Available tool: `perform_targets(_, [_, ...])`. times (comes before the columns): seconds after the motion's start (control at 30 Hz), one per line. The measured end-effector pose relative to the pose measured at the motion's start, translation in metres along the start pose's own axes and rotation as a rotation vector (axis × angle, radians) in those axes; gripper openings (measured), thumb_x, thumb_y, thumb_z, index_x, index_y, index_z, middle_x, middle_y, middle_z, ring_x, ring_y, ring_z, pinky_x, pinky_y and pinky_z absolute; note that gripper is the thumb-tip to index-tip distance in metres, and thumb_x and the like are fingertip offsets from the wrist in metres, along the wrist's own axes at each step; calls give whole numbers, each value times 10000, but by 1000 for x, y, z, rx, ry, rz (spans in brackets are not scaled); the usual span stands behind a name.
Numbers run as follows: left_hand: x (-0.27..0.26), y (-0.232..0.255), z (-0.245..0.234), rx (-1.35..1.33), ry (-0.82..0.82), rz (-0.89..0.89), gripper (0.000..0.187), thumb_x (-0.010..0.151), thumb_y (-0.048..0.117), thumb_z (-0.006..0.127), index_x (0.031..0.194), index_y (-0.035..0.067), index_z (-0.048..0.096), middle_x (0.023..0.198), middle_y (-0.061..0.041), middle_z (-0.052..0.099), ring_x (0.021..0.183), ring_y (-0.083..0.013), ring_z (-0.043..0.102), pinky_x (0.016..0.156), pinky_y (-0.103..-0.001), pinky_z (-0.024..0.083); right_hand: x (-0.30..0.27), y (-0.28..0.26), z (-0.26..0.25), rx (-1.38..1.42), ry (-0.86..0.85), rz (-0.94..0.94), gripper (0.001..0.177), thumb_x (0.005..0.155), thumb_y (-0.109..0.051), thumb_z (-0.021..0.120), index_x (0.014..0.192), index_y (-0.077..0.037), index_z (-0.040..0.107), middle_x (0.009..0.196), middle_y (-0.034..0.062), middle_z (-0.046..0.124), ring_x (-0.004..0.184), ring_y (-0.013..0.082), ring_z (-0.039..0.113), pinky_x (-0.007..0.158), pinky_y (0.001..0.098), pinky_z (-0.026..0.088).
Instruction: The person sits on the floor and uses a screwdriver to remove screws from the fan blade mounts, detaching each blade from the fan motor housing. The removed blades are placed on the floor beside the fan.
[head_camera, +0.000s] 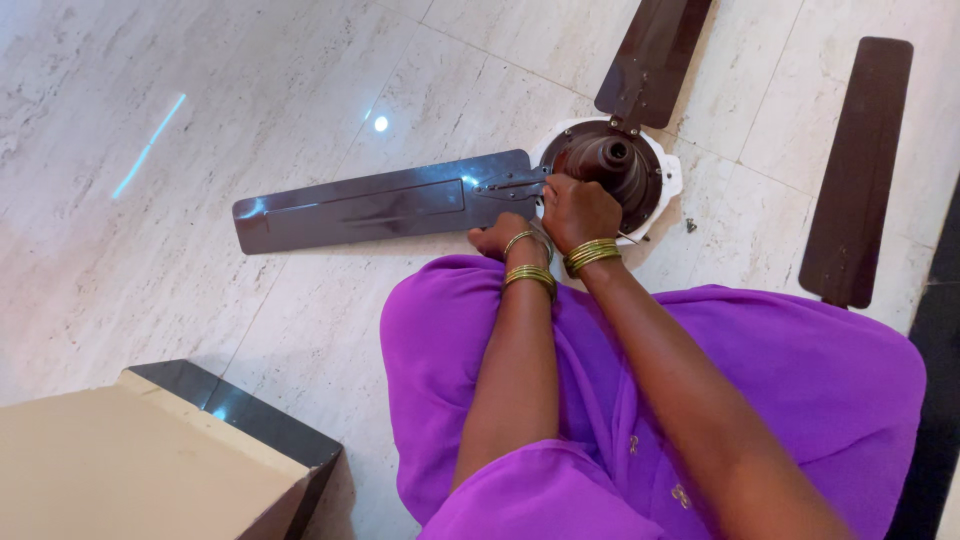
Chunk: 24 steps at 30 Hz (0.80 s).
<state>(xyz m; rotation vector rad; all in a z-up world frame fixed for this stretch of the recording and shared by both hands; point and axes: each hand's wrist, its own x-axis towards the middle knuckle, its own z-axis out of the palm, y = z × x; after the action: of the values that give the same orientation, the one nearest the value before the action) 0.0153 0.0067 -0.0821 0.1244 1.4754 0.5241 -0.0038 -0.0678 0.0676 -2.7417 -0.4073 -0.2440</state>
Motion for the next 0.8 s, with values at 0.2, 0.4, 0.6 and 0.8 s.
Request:
perform_targets(0.2, [33,-17,3,-227,-84,-101,391,839,273,554,1128,16,611,1064,-221,710,811,-308,611,761,-451,492,0,2,17,-80,-38,77,235,873,-412,767,964,-198,801,774,157,736,700,362,720,572,477,568])
perform_targets(0.4, [75,-37,9,-431,-67,-272,553,923,486,507,1063,-25,668,1018,-256,713,815,-340,594,771,-439,467,6,6,27,-79,-23,144,220,831,-402,790,914,-198,800,820,129,751,746,336,737,589,455,572])
perform_targets(0.6, [79,-41,13,-202,-75,-86,535,939,443,468,1131,-25,642,1059,-263,705,872,-357,605,805,-458,473,15,1,25,-96,-100,187,170,878,-351,760,899,-185,792,871,138,759,809,346,745,643,468,585])
perform_targets(0.8, [69,-42,14,-145,-25,-22,554,947,425,478,1148,-62,649,1058,-304,717,861,-400,621,781,-457,479,28,-4,24,-245,-250,54,121,882,-141,657,942,-84,746,898,211,752,846,384,754,695,490,614])
